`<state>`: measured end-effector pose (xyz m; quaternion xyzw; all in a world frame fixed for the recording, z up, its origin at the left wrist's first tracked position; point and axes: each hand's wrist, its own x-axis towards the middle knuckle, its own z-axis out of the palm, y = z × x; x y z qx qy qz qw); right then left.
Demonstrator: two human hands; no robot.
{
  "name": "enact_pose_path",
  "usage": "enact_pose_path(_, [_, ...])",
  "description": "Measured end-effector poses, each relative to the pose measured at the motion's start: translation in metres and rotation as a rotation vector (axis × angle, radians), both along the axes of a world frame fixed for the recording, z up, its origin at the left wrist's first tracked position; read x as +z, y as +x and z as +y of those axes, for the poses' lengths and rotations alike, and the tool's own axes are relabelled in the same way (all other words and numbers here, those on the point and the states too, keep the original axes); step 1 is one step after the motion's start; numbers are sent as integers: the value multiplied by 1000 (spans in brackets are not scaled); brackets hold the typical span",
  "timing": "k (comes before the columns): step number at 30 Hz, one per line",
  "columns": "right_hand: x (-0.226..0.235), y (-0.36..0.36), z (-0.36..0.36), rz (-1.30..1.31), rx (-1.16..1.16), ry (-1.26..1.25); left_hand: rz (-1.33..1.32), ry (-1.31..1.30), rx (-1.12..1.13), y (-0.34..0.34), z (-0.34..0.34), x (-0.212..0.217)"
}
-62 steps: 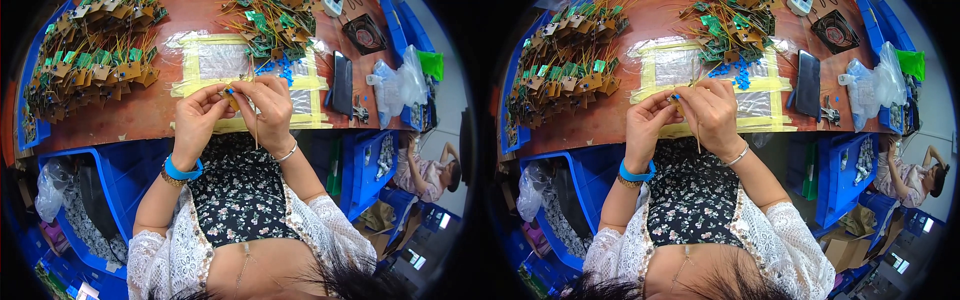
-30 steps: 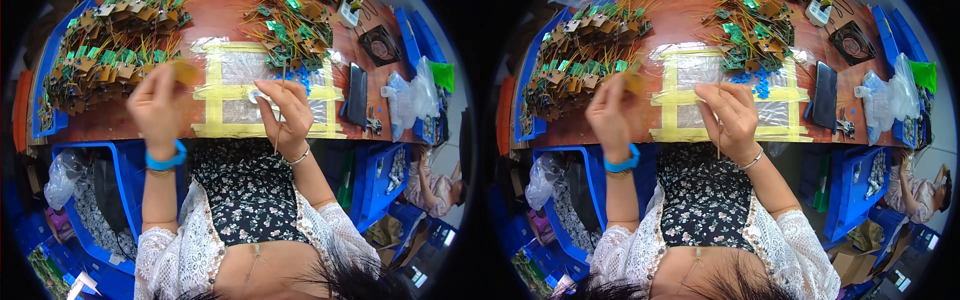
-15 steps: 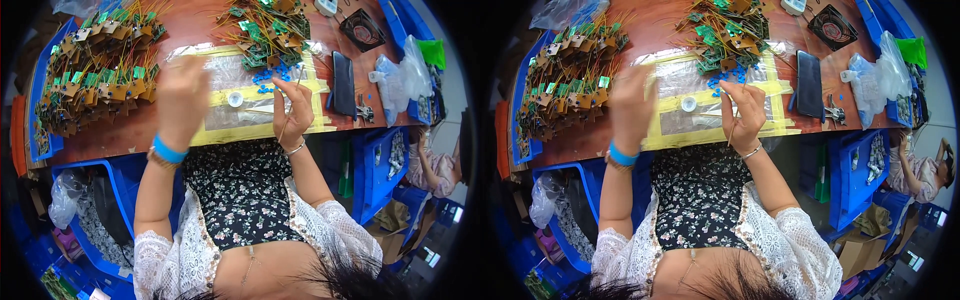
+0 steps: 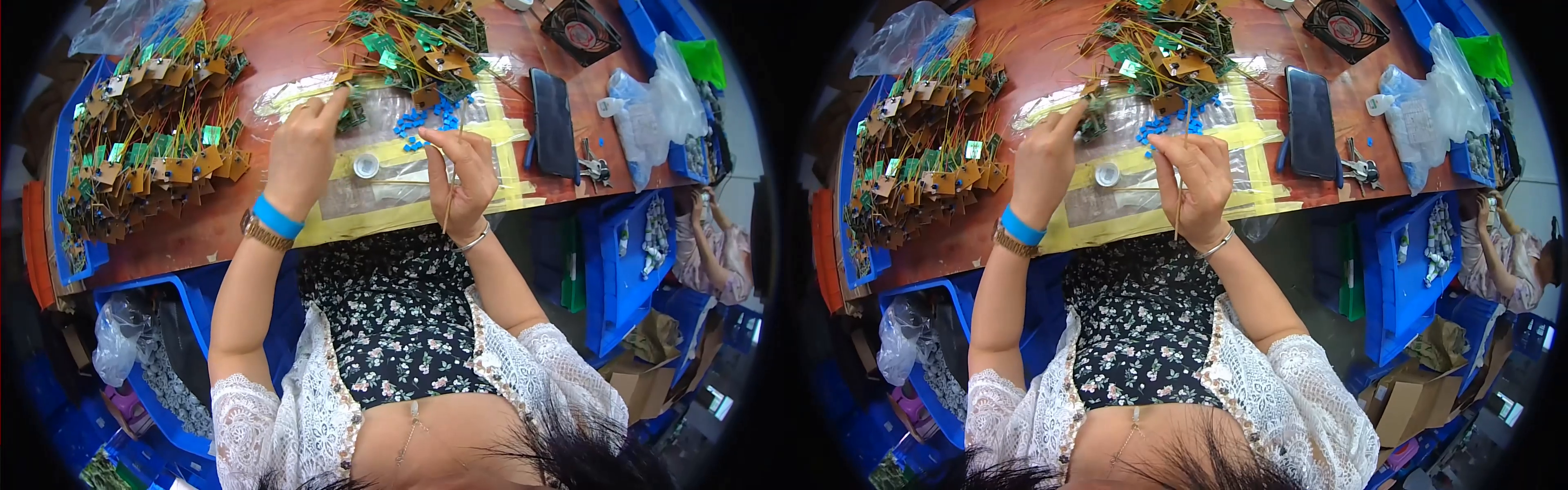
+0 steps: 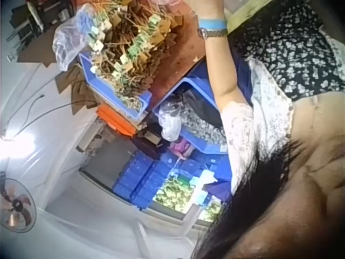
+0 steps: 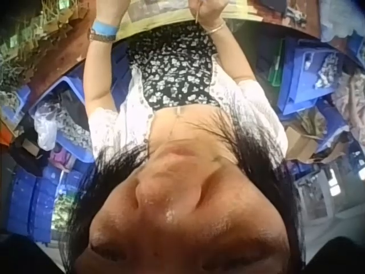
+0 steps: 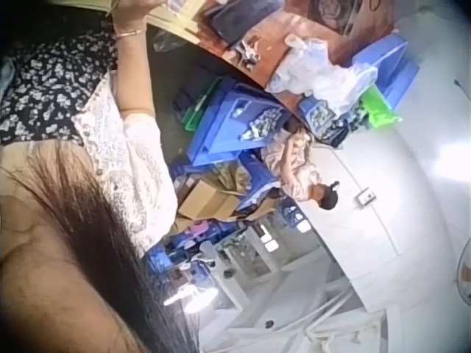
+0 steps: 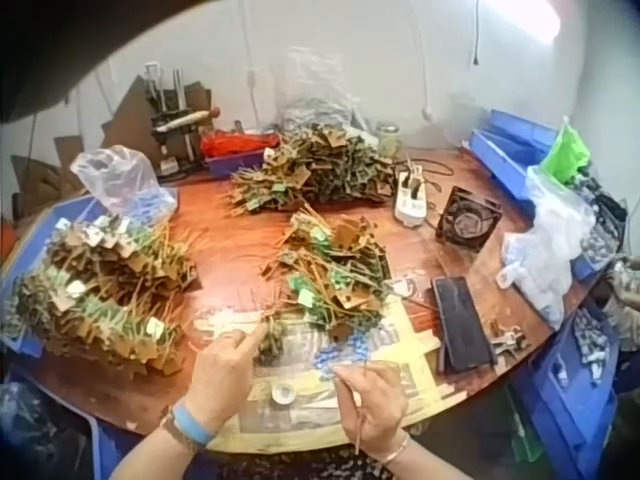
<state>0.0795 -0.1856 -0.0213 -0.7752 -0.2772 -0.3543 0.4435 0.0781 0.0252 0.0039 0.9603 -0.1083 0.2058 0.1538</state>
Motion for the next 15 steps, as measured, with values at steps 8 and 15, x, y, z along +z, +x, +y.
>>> enact_pose_path(8, [4, -4, 1, 144, 212, -21, -106, -349, 87, -27, 25, -2])
enact_pose_path(15, [0, -5, 12, 127, 205, -34, 292, -1529, 154, -18, 26, 7])
